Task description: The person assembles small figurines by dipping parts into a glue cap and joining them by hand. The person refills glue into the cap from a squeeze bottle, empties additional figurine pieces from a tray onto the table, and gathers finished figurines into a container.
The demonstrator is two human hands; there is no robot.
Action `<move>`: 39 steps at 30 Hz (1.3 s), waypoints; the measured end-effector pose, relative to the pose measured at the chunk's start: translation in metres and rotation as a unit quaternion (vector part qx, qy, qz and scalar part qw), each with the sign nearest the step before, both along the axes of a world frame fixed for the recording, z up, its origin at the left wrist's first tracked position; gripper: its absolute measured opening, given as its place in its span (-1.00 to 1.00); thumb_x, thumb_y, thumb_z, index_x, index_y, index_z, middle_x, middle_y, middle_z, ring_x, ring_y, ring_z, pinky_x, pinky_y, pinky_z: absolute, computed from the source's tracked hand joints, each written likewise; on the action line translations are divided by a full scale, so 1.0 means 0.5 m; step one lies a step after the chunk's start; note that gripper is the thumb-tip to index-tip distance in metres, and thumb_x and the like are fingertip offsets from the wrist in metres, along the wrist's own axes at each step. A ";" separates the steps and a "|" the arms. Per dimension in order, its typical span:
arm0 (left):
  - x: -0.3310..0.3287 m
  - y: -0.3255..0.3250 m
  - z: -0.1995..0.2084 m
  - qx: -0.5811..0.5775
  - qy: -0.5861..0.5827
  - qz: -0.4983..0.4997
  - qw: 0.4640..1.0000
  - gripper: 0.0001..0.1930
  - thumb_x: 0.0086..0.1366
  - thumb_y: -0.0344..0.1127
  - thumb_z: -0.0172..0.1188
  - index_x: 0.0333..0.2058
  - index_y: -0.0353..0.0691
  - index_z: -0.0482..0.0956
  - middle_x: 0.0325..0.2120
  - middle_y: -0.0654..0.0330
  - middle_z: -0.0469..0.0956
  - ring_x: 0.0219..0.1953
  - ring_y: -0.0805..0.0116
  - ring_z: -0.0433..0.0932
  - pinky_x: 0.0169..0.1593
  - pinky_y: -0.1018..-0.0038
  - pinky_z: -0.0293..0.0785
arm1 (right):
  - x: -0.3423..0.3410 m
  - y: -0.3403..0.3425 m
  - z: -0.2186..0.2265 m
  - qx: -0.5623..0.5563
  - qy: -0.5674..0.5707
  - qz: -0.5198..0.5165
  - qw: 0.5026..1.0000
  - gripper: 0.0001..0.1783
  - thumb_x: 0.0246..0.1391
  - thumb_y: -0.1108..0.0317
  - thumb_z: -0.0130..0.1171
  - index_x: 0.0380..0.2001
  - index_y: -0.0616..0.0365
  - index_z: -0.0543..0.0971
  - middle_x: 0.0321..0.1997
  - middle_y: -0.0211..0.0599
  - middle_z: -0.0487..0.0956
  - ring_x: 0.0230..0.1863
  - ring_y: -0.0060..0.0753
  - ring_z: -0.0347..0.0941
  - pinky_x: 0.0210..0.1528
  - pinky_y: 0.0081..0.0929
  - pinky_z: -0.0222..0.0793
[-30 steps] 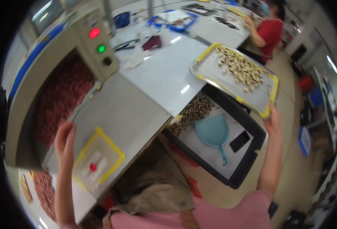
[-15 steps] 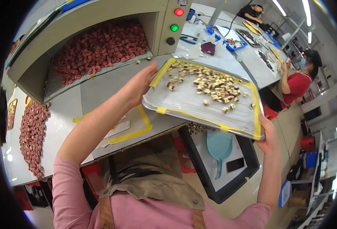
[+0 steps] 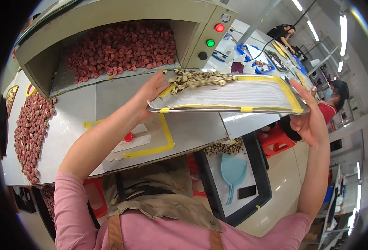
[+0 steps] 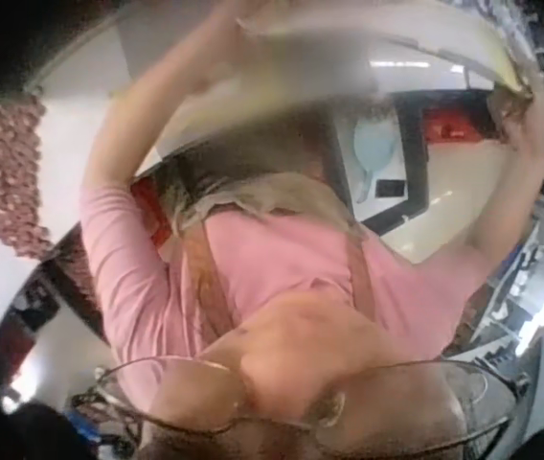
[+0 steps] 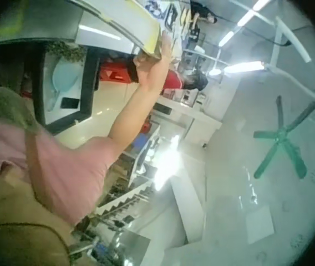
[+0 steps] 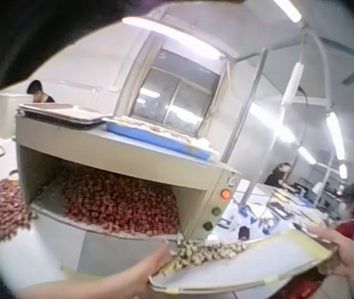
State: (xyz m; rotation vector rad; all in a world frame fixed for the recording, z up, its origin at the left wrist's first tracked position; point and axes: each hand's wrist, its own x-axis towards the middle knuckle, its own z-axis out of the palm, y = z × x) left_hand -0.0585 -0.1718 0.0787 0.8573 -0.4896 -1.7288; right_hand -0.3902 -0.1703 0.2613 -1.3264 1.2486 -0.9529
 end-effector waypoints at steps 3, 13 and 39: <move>0.006 0.004 -0.006 0.011 0.055 -0.010 0.998 -0.29 0.37 0.19 -0.25 0.31 -0.13 -0.08 0.25 0.03 0.14 0.19 0.25 0.31 0.20 0.29 0.32 | 0.036 0.005 0.021 -0.018 0.011 -0.015 1.000 -0.55 0.23 -0.03 -0.05 0.00 0.02 0.48 -0.49 -0.56 0.50 -0.70 -0.75 0.31 -0.76 -0.71 0.15; -0.012 0.008 -0.015 -0.013 0.066 -0.018 0.998 -0.10 0.28 0.29 -0.13 0.35 -0.07 -0.34 0.31 0.02 0.02 0.21 0.20 0.29 0.17 0.27 0.32 | 0.083 -0.020 0.091 -0.151 0.083 0.016 0.985 -0.63 0.26 -0.06 -0.13 -0.38 0.00 0.41 -0.60 -0.47 0.45 -0.71 -0.68 0.33 -0.70 -0.74 0.18; -0.109 0.024 0.058 0.022 0.053 -0.079 0.995 -0.24 0.37 0.17 -0.23 0.35 -0.10 -0.27 0.35 0.08 -0.12 0.29 0.17 0.15 0.22 0.24 0.26 | -0.087 0.041 0.127 -0.210 0.073 0.041 0.974 -0.57 0.23 -0.11 -0.14 -0.43 0.02 0.36 -0.48 -0.43 0.43 -0.56 -0.62 0.37 -0.56 -0.67 0.31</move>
